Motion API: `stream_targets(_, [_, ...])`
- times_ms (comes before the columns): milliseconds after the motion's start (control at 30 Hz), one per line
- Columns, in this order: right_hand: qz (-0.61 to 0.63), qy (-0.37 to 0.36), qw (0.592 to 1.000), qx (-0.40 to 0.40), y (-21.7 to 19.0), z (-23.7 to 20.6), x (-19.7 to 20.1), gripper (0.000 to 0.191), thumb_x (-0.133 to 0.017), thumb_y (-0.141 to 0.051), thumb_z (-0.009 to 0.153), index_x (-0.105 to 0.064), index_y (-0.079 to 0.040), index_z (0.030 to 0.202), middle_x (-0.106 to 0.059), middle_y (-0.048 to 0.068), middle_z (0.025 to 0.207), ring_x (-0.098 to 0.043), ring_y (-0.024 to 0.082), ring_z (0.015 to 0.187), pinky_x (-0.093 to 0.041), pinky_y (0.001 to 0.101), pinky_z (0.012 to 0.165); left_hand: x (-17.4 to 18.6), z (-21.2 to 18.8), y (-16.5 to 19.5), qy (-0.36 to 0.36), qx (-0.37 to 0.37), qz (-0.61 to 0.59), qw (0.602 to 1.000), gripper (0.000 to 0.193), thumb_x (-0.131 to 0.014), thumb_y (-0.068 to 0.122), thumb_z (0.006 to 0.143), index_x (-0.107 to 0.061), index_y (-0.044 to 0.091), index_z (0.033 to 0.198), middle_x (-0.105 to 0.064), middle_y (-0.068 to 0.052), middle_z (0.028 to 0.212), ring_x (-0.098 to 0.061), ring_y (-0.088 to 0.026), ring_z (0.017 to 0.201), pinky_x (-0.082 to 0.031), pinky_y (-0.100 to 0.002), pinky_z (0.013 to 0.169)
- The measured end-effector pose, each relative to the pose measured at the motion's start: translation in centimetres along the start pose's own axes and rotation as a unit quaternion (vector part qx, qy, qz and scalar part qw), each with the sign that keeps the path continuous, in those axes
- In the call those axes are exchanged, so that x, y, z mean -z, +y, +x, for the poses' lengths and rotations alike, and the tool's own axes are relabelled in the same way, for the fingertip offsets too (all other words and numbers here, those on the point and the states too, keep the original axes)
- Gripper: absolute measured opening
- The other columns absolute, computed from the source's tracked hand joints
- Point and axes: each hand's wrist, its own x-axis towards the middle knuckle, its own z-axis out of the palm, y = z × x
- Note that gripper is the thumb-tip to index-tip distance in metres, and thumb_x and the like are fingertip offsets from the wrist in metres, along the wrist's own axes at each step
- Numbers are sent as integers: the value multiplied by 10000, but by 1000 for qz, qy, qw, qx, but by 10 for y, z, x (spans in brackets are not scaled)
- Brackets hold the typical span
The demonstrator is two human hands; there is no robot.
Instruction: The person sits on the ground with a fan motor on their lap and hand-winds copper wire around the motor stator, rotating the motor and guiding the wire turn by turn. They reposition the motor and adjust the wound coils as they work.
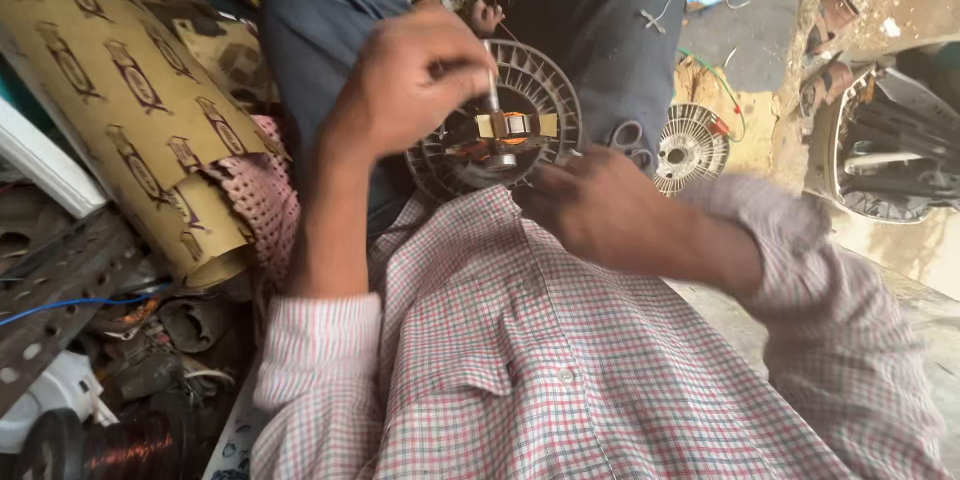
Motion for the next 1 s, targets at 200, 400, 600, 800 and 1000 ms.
stream_targets(200, [-80, 130, 988, -14, 66, -2, -21, 137, -773, -142, 771, -712, -120, 892, -761, 45, 907, -708, 244, 785, -526, 363, 660, -56, -61, 21, 137, -298, 354, 876, 67, -776, 81, 880, -737, 35, 907, -559, -66, 1393, -467, -233, 1323, -407, -546, 1062])
stream_targets(400, [191, 205, 939, -200, 88, 38, -36, 104, -820, -249, 952, -759, -165, 944, -736, 14, 897, -691, 186, 771, -541, 284, 692, -38, -10, 9, 175, 77, -154, 969, 123, -764, 116, 881, -716, 17, 936, -672, -103, 1111, -686, -249, 914, -568, -393, 803])
stream_targets(600, [-132, 175, 974, -58, 47, 13, -7, 140, -868, -274, 837, -831, -190, 942, -645, 33, 725, -590, 176, 591, -447, 337, 543, -2, 2, -20, -44, -89, 9, 995, 138, -781, 11, 859, -749, 29, 992, -693, -69, 970, -654, -145, 918, -527, -292, 809])
stream_targets(800, [10, 173, 972, -158, 105, -12, -33, 82, -852, -171, 942, -811, -112, 981, -685, 57, 833, -643, 210, 725, -497, 333, 635, -25, -25, -43, 107, -15, -304, 946, 148, -758, 142, 1038, -704, 4, 1025, -645, -1, 986, -598, -58, 883, -507, -237, 806])
stream_targets(1000, [98, 142, 970, -174, 120, 27, -37, 65, -850, -166, 927, -805, -131, 957, -706, 49, 852, -684, 222, 744, -522, 354, 661, -45, 12, -44, 55, -21, -54, 997, 244, -804, 225, 967, -729, 4, 898, -712, -71, 834, -663, -139, 766, -513, -308, 724])
